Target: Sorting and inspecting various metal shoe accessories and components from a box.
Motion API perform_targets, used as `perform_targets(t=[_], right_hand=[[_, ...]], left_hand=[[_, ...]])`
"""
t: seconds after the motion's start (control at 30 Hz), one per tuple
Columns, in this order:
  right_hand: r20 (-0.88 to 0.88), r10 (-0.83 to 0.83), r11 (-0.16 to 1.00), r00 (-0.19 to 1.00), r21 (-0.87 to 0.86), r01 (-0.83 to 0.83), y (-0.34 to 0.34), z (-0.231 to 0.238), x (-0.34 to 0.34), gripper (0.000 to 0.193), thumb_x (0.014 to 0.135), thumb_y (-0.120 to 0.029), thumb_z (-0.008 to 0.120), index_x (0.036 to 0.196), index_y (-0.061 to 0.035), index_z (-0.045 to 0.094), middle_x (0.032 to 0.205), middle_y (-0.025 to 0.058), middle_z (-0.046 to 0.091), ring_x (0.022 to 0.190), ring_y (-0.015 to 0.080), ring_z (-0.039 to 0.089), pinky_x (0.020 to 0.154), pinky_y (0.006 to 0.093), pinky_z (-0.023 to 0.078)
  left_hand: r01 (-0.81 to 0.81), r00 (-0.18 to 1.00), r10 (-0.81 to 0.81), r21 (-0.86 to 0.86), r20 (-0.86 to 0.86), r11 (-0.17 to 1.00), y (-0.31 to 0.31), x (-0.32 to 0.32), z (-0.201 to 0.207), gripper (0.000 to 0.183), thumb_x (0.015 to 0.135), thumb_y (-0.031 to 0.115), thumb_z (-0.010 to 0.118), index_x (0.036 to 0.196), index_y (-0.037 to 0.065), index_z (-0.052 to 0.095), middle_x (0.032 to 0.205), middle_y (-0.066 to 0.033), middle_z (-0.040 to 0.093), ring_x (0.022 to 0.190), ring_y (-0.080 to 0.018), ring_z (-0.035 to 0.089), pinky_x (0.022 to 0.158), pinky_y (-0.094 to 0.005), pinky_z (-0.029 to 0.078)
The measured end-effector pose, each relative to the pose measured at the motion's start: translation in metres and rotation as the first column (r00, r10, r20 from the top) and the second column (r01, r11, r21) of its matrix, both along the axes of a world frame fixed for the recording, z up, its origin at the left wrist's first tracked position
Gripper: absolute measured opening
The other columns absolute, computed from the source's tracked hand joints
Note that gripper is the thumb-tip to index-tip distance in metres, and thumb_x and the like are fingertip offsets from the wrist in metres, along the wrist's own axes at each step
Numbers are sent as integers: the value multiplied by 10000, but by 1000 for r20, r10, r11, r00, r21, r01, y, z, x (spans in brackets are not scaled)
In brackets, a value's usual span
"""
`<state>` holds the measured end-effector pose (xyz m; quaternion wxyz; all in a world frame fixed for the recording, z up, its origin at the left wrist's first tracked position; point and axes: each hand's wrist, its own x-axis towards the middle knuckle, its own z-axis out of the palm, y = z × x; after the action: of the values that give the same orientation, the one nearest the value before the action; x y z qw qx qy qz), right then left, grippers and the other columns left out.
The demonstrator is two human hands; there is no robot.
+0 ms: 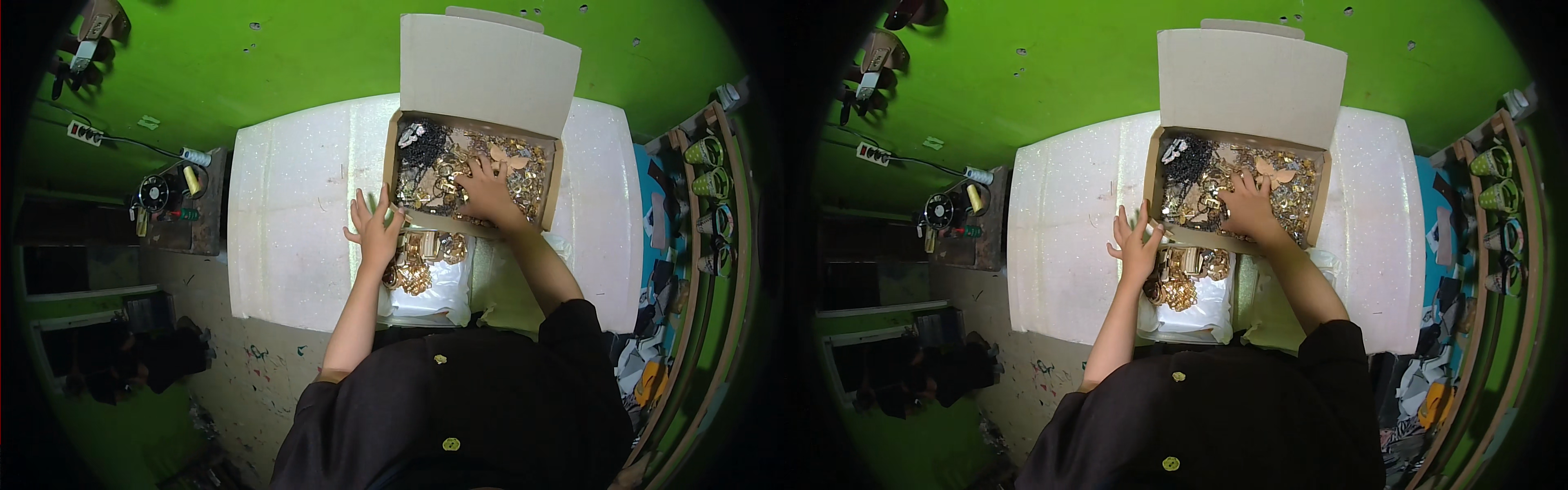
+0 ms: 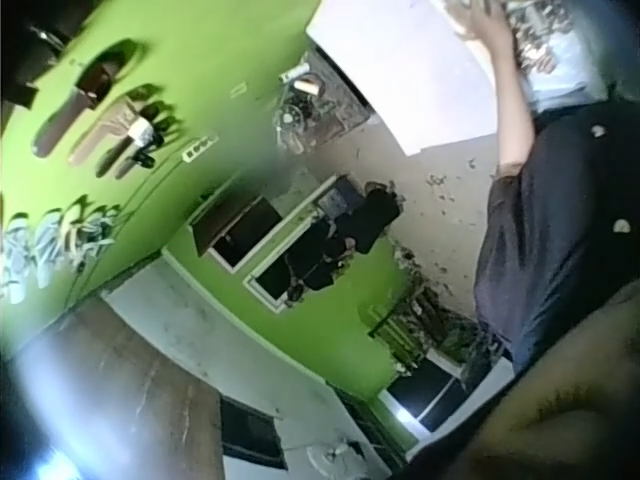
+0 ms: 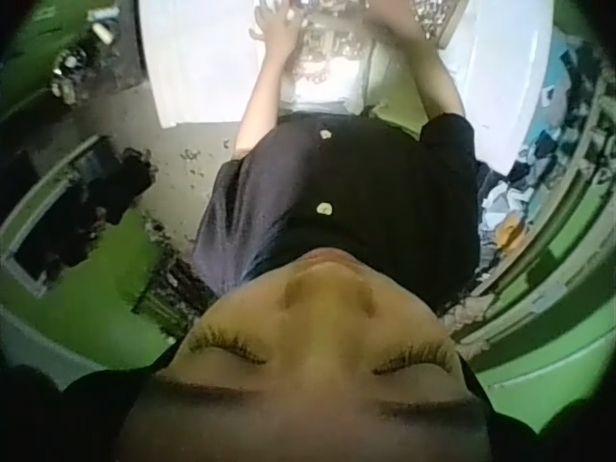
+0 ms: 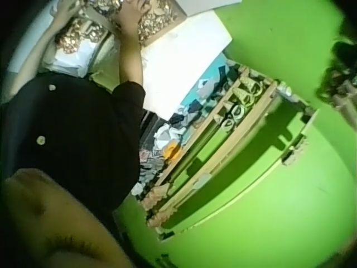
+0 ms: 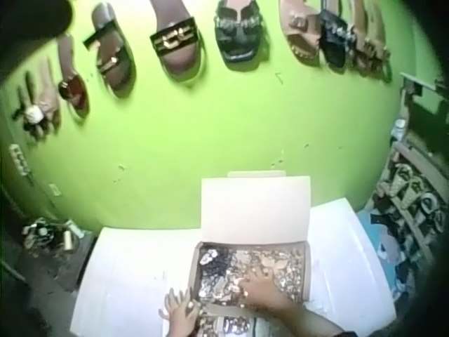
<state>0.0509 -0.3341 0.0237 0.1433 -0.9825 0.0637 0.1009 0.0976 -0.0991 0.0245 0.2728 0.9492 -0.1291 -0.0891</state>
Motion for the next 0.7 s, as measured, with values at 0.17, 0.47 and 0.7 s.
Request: perform_targets(t=[0.17,0.47,0.7], right_hand=[[87,-60,994,994,-89,67,2,-1,7,525,623,-204,729,1130,-174,597,1324,161,419,1325,355,279,1018,662,152],[54,205,971,977,117,-210,45,-4,53,412,727,-210,671,1135,-222,624,1274,131,462,1276,317,331,1011,642,167],[185,259,964,948,-108,-242,37,-17,45,242,709,-201,642,940,-179,709,1088,99,511,1187,292,394,1015,594,201]], left_hand=[[7,999,-8,-21,-33,1000,1,0,0,561,862,414,569,1392,344,399,1512,-229,114,1397,-396,58,979,-686,-37],[-24,999,23,-33,-36,999,-1,-3,1,557,855,394,570,1386,356,405,1509,-230,123,1388,-399,90,976,-693,-28],[-25,999,23,-56,-34,998,-3,-3,0,567,849,395,581,1386,352,407,1507,-224,134,1387,-392,98,976,-696,-6]])
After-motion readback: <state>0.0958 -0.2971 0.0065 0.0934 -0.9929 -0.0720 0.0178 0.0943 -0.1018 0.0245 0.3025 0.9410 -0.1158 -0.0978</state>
